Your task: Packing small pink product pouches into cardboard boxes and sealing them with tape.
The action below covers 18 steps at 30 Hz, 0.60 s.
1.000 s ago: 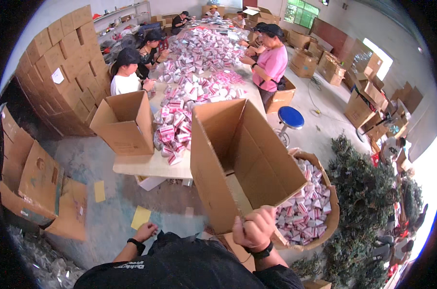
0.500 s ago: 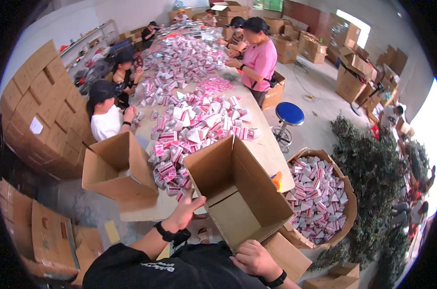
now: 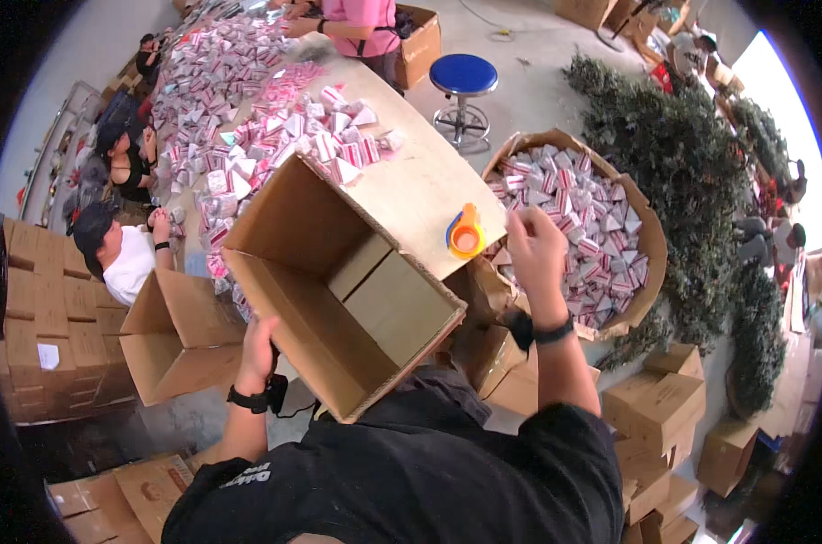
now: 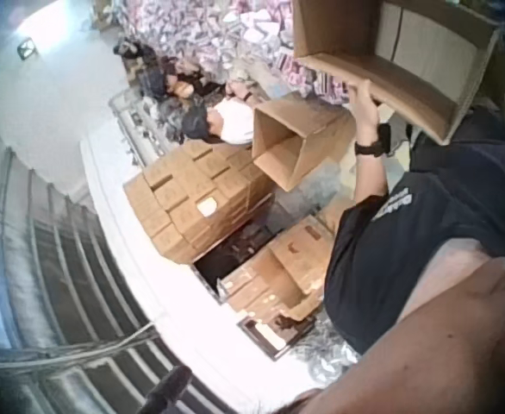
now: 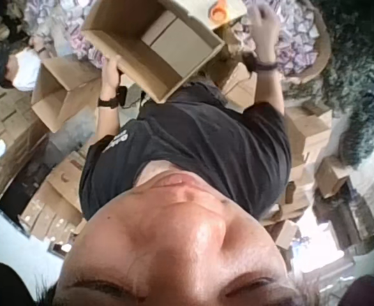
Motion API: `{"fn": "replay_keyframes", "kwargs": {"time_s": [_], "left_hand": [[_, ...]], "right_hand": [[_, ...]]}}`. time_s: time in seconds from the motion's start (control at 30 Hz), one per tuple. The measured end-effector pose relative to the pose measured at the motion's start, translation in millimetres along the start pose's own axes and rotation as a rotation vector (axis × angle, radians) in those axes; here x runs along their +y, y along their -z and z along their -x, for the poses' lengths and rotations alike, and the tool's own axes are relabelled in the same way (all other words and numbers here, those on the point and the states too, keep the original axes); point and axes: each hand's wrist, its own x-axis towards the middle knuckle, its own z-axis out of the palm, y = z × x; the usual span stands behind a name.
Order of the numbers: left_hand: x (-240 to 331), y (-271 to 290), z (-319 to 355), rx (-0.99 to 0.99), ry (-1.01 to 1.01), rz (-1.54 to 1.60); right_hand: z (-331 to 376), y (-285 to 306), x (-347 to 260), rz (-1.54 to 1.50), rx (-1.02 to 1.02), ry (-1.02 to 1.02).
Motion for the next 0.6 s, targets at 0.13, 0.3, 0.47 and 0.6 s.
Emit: {"fn": "replay_keyframes", "kwargs": {"time_s": [0.13,0.3,0.47,0.6], "left_hand": [[-27,27,4,0.055,-0.044,0.140],[-47,-11,7,-0.125,0.072,0.217],[-48,-4,50,-0.116,0.163,0.223],[-20,4,88,-0.217,0.305,0.022]], "right_hand": [[-26,-89,123,0.550,-0.378,-0.286],[49,-40,318,0.756,-0.395,-0.659],[155,-15,284,1.125,-0.752,-0.370],[283,21,253,0.917,-0.402,-0.931]]}}
